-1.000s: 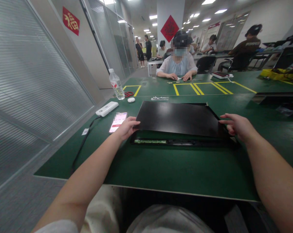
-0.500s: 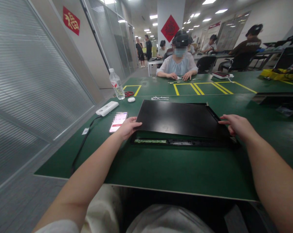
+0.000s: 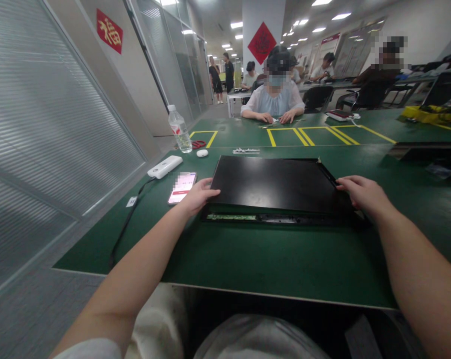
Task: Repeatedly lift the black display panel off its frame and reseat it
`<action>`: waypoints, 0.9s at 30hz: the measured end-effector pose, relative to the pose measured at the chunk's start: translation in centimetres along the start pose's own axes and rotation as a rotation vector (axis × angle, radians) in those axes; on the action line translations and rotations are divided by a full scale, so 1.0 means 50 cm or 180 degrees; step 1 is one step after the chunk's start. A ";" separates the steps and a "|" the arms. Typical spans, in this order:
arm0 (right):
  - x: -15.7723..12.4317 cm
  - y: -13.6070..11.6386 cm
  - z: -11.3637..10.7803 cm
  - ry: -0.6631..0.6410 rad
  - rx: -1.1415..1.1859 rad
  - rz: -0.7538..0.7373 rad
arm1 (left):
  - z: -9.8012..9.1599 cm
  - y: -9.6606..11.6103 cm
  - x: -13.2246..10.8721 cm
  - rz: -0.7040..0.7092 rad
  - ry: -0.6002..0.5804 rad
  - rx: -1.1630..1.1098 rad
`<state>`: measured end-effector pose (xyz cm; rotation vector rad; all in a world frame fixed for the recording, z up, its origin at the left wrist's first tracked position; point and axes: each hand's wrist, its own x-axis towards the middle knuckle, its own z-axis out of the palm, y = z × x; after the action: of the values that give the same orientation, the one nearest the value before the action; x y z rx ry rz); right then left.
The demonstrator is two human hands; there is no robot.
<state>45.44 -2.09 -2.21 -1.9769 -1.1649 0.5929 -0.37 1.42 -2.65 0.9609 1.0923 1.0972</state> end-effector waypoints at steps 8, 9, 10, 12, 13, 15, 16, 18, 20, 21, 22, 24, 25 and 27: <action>-0.015 -0.015 0.002 0.0086 -0.0406 -0.0043 | 0.002 -0.007 0.002 0.0060 -0.0004 0.0134; -0.015 -0.016 0.002 0.0093 -0.0446 -0.0035 | 0.002 -0.007 0.002 0.0069 -0.0004 0.0149; -0.015 -0.016 0.002 0.0100 -0.0484 -0.0024 | 0.003 -0.008 0.002 0.0078 -0.0005 0.0164; -0.013 -0.015 0.001 0.0116 -0.0544 -0.0004 | 0.003 -0.007 0.001 0.0101 -0.0010 0.0196; -0.011 -0.014 0.001 0.0123 -0.0561 0.0000 | 0.003 -0.007 0.001 0.0115 -0.0011 0.0213; -0.008 -0.010 0.001 0.0117 -0.0562 -0.0008 | 0.004 -0.006 -0.001 0.0154 -0.0010 0.0250; -0.005 -0.008 0.001 0.0101 -0.0546 -0.0013 | 0.003 -0.006 -0.002 0.0183 -0.0008 0.0269; -0.001 -0.003 0.001 0.0057 -0.0486 -0.0014 | 0.003 -0.006 -0.003 0.0256 0.0003 0.0319; 0.002 0.002 0.000 0.0025 -0.0405 -0.0005 | 0.002 -0.008 -0.001 0.0351 0.0030 0.0395; 0.003 0.004 0.000 0.0015 -0.0361 -0.0001 | 0.001 -0.009 0.001 0.0415 0.0054 0.0445; 0.004 0.005 0.001 0.0009 -0.0318 0.0003 | 0.000 -0.010 0.003 0.0490 0.0083 0.0508; 0.005 0.007 0.001 -0.0006 -0.0234 0.0011 | -0.002 -0.013 0.009 0.0653 0.0148 0.0674; 0.006 0.008 0.001 -0.0014 -0.0195 0.0014 | -0.004 -0.014 0.011 0.0732 0.0187 0.0781; 0.007 0.008 0.002 -0.0024 -0.0131 0.0022 | -0.009 -0.015 0.015 0.0873 0.0260 0.1048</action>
<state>45.77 -1.87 -2.58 -2.0157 -1.1839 0.5846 -0.57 2.03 -3.61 1.3673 1.2589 1.2072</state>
